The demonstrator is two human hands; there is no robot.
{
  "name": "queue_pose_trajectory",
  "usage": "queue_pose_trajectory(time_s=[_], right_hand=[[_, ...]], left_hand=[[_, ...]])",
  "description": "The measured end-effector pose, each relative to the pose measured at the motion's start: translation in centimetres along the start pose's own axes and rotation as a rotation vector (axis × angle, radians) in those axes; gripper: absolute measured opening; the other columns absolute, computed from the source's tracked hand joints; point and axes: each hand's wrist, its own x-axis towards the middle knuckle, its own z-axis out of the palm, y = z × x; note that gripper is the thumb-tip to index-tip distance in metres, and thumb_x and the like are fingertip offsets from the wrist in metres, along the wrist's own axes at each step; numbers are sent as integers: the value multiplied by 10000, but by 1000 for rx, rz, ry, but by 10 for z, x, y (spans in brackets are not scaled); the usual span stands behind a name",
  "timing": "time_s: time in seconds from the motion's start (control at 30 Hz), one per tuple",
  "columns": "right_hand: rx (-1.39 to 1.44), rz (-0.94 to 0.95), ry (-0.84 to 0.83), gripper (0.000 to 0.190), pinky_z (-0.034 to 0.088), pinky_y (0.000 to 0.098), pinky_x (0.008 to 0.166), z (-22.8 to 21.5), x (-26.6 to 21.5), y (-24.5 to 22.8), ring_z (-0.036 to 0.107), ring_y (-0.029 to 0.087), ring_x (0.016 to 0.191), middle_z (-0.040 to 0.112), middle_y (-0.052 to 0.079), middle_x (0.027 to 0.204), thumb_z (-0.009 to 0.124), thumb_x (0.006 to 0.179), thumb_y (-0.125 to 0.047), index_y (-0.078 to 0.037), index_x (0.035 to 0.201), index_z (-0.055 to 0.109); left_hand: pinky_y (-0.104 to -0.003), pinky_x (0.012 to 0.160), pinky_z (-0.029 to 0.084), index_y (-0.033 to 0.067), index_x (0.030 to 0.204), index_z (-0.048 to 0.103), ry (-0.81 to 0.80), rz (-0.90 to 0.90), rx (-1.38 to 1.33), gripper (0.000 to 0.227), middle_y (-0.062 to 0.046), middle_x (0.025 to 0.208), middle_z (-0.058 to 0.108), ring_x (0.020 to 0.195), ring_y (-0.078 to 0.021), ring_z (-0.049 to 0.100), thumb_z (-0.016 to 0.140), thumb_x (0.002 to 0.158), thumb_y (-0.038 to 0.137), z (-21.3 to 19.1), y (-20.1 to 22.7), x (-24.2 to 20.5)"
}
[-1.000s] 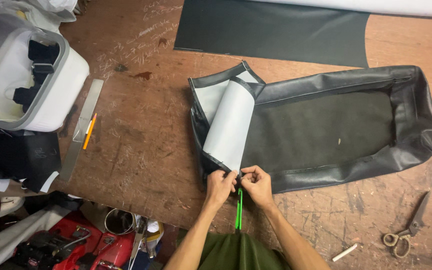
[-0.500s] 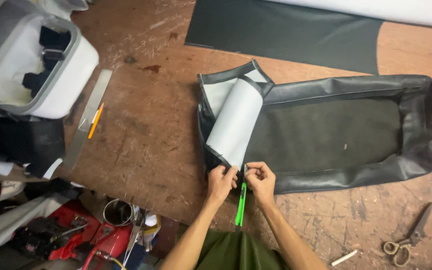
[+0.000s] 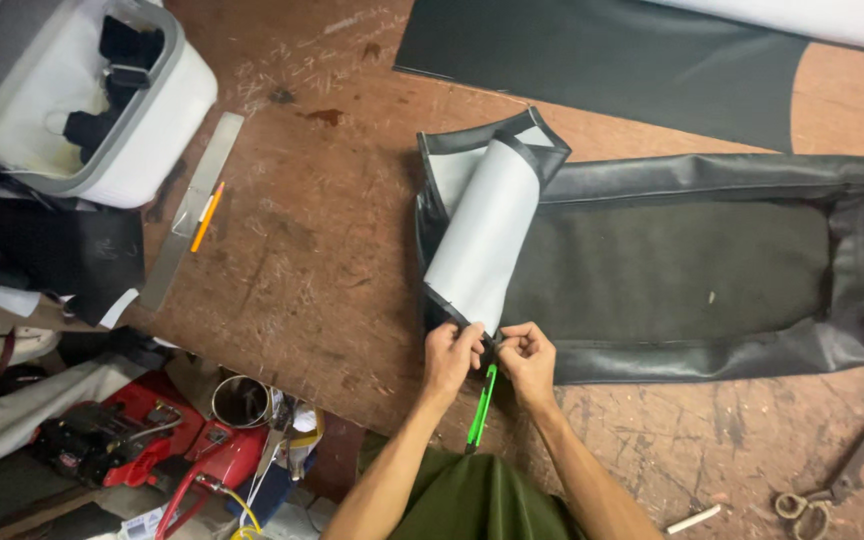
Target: The person peels back a layer of fabric from a piece of upholstered furniture using a green utility knife.
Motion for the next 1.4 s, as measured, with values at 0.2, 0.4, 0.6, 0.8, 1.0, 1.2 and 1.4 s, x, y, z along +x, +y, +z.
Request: queue_pose_trajectory(time_s=[0.2,0.4,0.6,0.8,1.0,1.2,1.4], right_hand=[[-22,2,-9,212,423,213,459,-2,-5,-7,531,68,529,640,38,738,645,818,94,32,1019,617],[8,30,6,233,453,230,489,4,-3,-9,564,88,555,674,58,775,672,829,84,41,1054,628],[93,20,52,253,479,249,528,6,2,-12,585,110,576,689,75,796,665,851,75,43,1099,628],[156,-1,26,258,374,216,483,14,2,-16,486,67,548,616,16,735,614,872,48,22,1128,641],[201,31,24,180,348,217,470,20,-1,1,462,59,538,591,12,723,609,888,56,22,1064,611],[102,-36,-59,224,373,210,485,15,-3,1,483,61,554,614,27,739,598,848,87,20,1062,597],[33,-39,-53,237,412,213,518,22,-3,0,509,62,591,610,24,756,612,835,103,15,1054,600]], left_hand=[[-266,439,436,-25,741,673,-28,-2,7,275,-72,637,661,471,-114,575,728,903,190,1,5,-4],[-255,441,421,8,752,660,-34,15,-85,243,-61,638,652,475,-107,566,715,905,189,-2,16,-10],[-245,454,409,51,794,623,-24,-40,-399,219,-37,648,628,493,-104,558,717,909,212,-13,14,-4],[-242,439,402,50,783,616,-48,-29,-263,259,-31,644,629,484,-103,561,718,925,241,-16,15,3],[-244,430,401,29,784,643,-50,-5,-169,256,-37,636,630,473,-99,556,719,919,232,-13,9,-1],[-233,436,382,38,800,632,-5,-7,-270,235,-19,647,622,474,-86,539,705,931,219,-15,13,-3],[-228,444,378,37,815,642,-14,-14,-259,220,-18,647,619,484,-79,539,697,933,214,-15,23,-9]])
